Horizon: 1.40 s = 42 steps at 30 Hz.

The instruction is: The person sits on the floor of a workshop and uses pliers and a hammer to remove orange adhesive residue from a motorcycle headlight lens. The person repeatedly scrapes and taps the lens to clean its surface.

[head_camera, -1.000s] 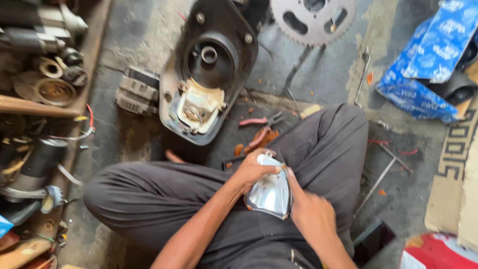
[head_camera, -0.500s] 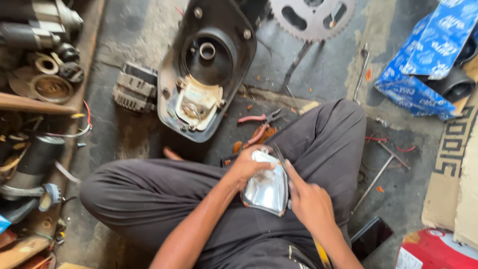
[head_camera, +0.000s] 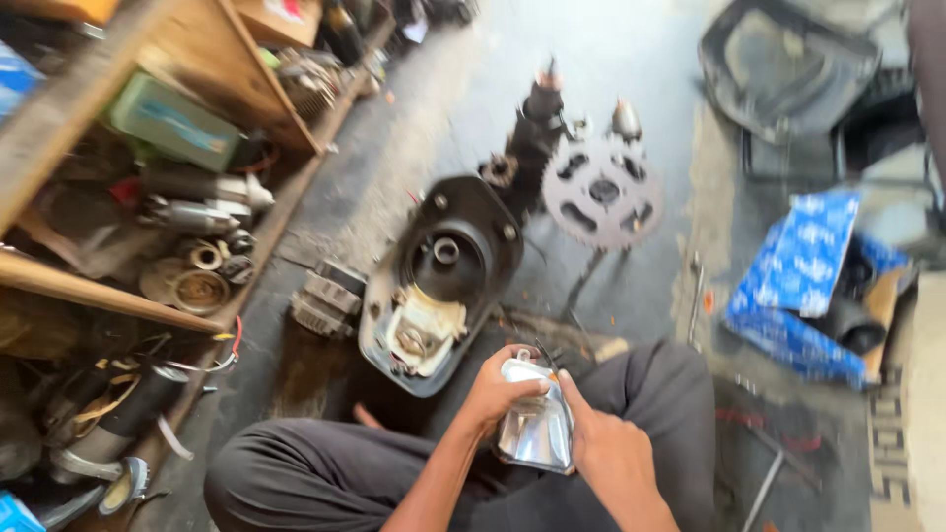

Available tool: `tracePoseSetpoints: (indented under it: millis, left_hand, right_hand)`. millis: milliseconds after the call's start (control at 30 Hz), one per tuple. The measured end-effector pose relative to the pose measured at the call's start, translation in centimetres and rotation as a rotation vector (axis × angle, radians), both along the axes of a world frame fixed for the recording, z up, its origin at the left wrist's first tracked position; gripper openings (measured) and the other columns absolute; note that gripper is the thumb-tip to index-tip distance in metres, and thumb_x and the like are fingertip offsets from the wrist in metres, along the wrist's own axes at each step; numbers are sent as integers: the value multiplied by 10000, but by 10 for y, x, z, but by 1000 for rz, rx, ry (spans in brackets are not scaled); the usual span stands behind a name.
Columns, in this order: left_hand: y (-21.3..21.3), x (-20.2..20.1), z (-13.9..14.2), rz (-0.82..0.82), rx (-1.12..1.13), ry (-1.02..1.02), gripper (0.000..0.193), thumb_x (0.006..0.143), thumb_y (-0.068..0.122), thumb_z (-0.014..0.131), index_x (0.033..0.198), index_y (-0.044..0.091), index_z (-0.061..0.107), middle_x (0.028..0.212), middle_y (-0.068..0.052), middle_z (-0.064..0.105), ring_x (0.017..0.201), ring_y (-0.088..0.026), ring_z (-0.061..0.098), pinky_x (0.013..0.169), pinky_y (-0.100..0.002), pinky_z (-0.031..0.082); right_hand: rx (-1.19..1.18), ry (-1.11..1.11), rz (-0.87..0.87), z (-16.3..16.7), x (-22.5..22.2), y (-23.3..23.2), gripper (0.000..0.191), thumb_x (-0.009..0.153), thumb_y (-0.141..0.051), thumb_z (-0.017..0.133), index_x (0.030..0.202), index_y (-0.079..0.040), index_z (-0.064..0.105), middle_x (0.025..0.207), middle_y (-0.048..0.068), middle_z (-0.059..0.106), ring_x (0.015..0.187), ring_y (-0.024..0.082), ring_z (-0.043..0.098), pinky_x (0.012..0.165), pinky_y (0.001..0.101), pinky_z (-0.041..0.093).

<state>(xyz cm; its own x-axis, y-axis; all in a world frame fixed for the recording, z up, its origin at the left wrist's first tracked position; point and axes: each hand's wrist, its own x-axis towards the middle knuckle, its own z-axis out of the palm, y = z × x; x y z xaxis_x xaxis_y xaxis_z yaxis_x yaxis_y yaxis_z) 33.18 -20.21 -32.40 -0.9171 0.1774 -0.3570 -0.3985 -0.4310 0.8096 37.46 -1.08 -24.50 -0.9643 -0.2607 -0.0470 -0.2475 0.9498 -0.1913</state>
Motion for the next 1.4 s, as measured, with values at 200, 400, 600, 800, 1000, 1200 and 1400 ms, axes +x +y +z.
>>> tracePoseSetpoints:
  millis: [200,400,600,800,1000,1200,1400]
  left_hand:
    - [-5,-4,-18,-48,-12,-5,599,652,-34,898,1185,20,630,1008,-67,732,901,-178,721,789,-353,614]
    - [5,6,-24,-40,23,-88,696,623,-16,897,1248,47,595,1020,-75,759,901,-183,735,778,-362,622]
    - [0,9,-20,-32,69,-127,739,627,-18,880,1306,32,593,1042,-91,752,912,-208,735,760,-382,626]
    - [5,14,-23,-44,26,-13,803,668,-52,889,1383,17,530,1097,-73,701,992,-213,695,803,-383,603]
    - [5,12,-33,34,121,-33,981,612,-45,877,1497,67,470,1231,-147,680,1042,-229,710,863,-354,613]
    - [11,23,-37,14,5,33,1026,590,-14,904,1507,58,449,1283,-147,635,1056,-220,695,881,-378,601]
    - [13,23,-30,28,-55,66,1094,562,3,915,1538,107,432,1287,-162,620,1053,-233,684,853,-372,607]
  right_hand:
    - [-58,-43,54,-18,-17,-1,652,865,-173,606,1471,-380,486,614,202,669,558,404,668,557,530,536]
    - [127,-165,30,-32,6,16,755,866,-205,585,1567,-424,410,675,197,688,622,401,705,623,530,560]
    - [88,-120,64,-18,2,5,727,870,-219,597,1559,-383,430,677,195,673,619,418,687,585,534,550]
    - [-52,-2,44,-17,8,9,591,905,-190,588,1469,-341,497,657,221,661,608,429,668,593,547,538]
    - [-15,-194,-38,-9,12,14,663,898,-225,604,1524,-413,490,642,231,670,628,432,682,615,551,535]
    - [-182,-94,-28,-1,10,10,524,943,-220,597,1442,-365,536,635,237,659,617,449,654,613,560,522]
    - [99,-97,11,1,11,9,682,897,-185,577,1524,-402,415,639,201,677,602,407,676,621,544,541]
